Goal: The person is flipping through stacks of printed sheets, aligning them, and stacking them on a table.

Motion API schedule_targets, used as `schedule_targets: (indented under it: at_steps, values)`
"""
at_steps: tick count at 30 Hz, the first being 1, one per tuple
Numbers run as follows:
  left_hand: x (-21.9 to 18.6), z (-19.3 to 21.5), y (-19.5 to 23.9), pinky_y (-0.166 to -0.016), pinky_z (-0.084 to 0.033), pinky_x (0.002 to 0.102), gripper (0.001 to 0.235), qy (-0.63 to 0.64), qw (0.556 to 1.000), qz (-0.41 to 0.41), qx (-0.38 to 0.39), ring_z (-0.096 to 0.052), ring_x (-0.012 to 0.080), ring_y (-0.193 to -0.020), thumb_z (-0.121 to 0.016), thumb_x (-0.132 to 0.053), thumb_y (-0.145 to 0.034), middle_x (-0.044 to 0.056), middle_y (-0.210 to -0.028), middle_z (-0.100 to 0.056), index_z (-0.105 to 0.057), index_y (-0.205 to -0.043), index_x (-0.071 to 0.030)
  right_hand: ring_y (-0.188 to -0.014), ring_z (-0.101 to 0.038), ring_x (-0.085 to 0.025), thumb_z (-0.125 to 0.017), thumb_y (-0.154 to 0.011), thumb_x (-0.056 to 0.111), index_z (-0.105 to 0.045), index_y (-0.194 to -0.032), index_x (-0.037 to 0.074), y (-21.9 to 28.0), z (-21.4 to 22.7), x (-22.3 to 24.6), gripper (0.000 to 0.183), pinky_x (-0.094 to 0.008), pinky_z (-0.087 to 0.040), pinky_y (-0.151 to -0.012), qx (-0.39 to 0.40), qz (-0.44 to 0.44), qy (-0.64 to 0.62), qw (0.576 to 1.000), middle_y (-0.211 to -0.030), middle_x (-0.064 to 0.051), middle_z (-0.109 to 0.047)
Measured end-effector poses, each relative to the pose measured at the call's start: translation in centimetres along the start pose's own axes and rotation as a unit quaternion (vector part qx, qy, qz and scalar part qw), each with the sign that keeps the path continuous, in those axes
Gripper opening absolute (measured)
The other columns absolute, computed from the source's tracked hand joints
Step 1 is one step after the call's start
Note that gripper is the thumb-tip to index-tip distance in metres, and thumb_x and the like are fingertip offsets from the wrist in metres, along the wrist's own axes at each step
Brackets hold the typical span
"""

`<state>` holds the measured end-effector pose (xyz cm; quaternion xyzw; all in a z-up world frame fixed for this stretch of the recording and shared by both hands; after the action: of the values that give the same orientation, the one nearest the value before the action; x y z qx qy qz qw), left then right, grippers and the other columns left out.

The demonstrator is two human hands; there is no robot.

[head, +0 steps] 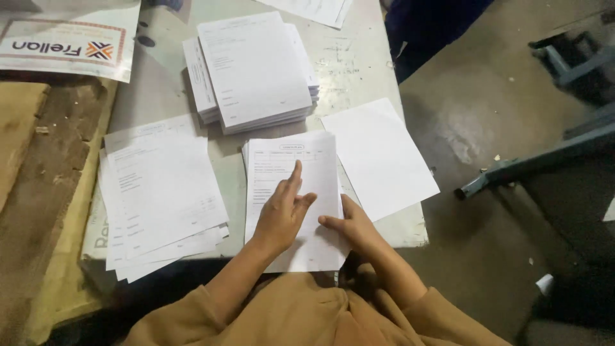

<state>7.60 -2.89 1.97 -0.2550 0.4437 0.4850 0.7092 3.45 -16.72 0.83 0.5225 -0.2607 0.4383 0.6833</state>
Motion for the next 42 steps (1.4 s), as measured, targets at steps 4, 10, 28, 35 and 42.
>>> schedule_targets:
  at_steps: [4, 10, 28, 35, 42]
  values:
    - [1.6, 1.6, 0.9, -0.091, -0.053, 0.042, 0.056, -0.008, 0.999, -0.003, -0.035, -0.063, 0.0325, -0.111, -0.047, -0.032, -0.098, 0.015, -0.126, -0.056, -0.034, -0.149, -0.015, -0.097, -0.068, -0.043, -0.077, -0.074, 0.014, -0.056, -0.124, -0.003, 0.9, -0.1, -0.7, 0.057, -0.05, -0.053, -0.08, -0.001, 0.027, -0.048, 0.999, -0.104, -0.028, -0.069]
    - [5.3, 7.3, 2.7, -0.1, -0.044, 0.056, 0.08, -0.02, 0.969, 0.024, -0.243, -0.05, 0.0468, -0.12, -0.066, -0.026, -0.09, 0.03, -0.131, -0.042, -0.02, -0.149, 0.002, -0.091, -0.066, -0.036, -0.07, -0.073, -0.001, -0.055, -0.127, -0.006, 3.7, 0.0, -0.5, 0.056, -0.048, -0.052, -0.082, -0.014, 0.051, -0.243, 0.969, -0.097, -0.024, -0.067]
    - [-5.0, 8.6, 3.8, -0.089, -0.044, 0.034, 0.03, 0.205, 0.919, -0.24, -0.235, -0.06, 0.0209, -0.095, -0.067, -0.023, -0.091, 0.008, -0.099, -0.06, -0.044, -0.103, -0.008, -0.09, -0.062, -0.017, -0.074, -0.086, 0.017, -0.063, -0.114, 0.003, 2.6, 2.5, 3.1, 0.033, -0.046, -0.052, -0.09, -0.196, 0.374, -0.161, 0.892, -0.096, -0.009, -0.066]
    - [-5.7, 10.4, 4.5, -0.081, -0.049, 0.036, 0.04, 0.167, 0.915, -0.206, -0.306, -0.062, 0.0209, -0.084, -0.083, -0.014, -0.08, 0.007, -0.093, -0.059, -0.052, -0.102, -0.005, -0.09, -0.064, -0.019, -0.08, -0.078, 0.001, -0.064, -0.109, 0.001, 5.3, 2.8, 5.3, 0.034, -0.042, -0.053, -0.09, -0.241, 0.42, -0.147, 0.863, -0.093, -0.009, -0.065]
    - [-2.0, 8.4, 4.4, -0.08, -0.053, 0.044, 0.052, 0.134, 0.915, -0.169, -0.341, -0.067, 0.0303, -0.093, -0.089, -0.022, -0.073, 0.015, -0.096, -0.064, -0.057, -0.11, -0.003, -0.09, -0.061, -0.023, -0.086, -0.073, 0.002, -0.064, -0.104, -0.001, 3.9, 2.9, 3.9, 0.038, -0.049, -0.05, -0.088, -0.285, 0.356, -0.093, 0.885, -0.094, -0.016, -0.064]
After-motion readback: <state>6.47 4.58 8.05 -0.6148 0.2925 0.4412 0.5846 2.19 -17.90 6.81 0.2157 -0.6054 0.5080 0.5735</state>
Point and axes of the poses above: each hand's wrist, its own y-axis away from the middle knuckle, its own z-axis out of the back of the hand, x = y × z, the point moved 8 cm from there along -y, towards the middle knuckle
